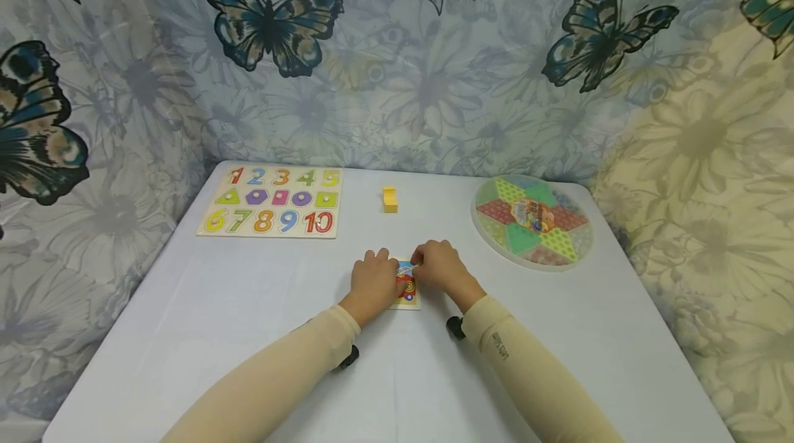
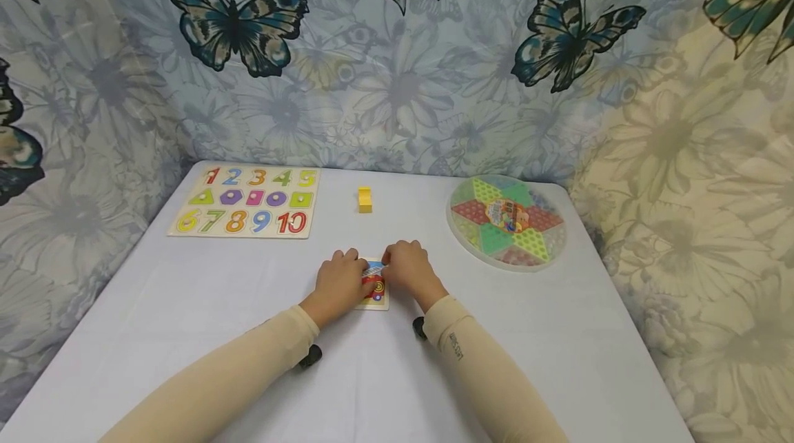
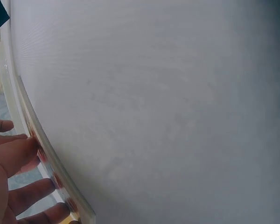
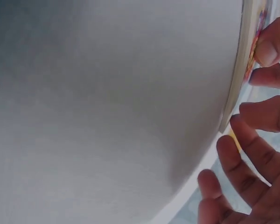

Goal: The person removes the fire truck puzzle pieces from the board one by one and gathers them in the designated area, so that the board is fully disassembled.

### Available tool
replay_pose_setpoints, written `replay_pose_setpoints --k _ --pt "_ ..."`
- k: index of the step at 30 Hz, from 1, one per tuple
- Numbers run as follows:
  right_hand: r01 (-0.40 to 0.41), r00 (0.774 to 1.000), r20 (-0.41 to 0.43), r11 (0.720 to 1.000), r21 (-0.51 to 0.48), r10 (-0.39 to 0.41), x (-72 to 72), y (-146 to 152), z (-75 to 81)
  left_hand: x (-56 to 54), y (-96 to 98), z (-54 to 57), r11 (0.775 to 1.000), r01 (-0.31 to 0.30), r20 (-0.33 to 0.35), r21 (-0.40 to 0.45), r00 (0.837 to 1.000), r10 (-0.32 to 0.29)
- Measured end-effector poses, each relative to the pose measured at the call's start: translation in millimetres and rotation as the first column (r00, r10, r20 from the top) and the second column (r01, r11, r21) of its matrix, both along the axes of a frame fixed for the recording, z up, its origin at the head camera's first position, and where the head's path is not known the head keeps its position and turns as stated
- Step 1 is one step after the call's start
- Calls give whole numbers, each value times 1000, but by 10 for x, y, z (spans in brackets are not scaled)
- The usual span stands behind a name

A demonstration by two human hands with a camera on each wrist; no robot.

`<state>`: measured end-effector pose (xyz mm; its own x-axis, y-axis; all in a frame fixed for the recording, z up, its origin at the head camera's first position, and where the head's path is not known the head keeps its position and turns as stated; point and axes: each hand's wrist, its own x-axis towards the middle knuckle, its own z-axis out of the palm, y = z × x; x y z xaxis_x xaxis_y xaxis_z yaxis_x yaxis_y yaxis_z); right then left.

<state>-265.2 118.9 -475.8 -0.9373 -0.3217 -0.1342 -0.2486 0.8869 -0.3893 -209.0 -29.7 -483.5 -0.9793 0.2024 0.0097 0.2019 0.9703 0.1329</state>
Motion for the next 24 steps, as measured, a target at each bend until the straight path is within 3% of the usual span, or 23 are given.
replay_pose_setpoints --k 10,19,24 --pt "7 998 63 999 -32 -5 -41 3 15 -24 -3 -34 1000 -6 29 -10 1000 6" --pt "8 996 85 997 -81 -1 -54 27 8 -20 -17 -51 1000 10 13 -18 1000 -10" --pt "-2 997 75 999 -52 6 -56 40 -12 -24 -18 -55 999 18 -2 -28 1000 -18"
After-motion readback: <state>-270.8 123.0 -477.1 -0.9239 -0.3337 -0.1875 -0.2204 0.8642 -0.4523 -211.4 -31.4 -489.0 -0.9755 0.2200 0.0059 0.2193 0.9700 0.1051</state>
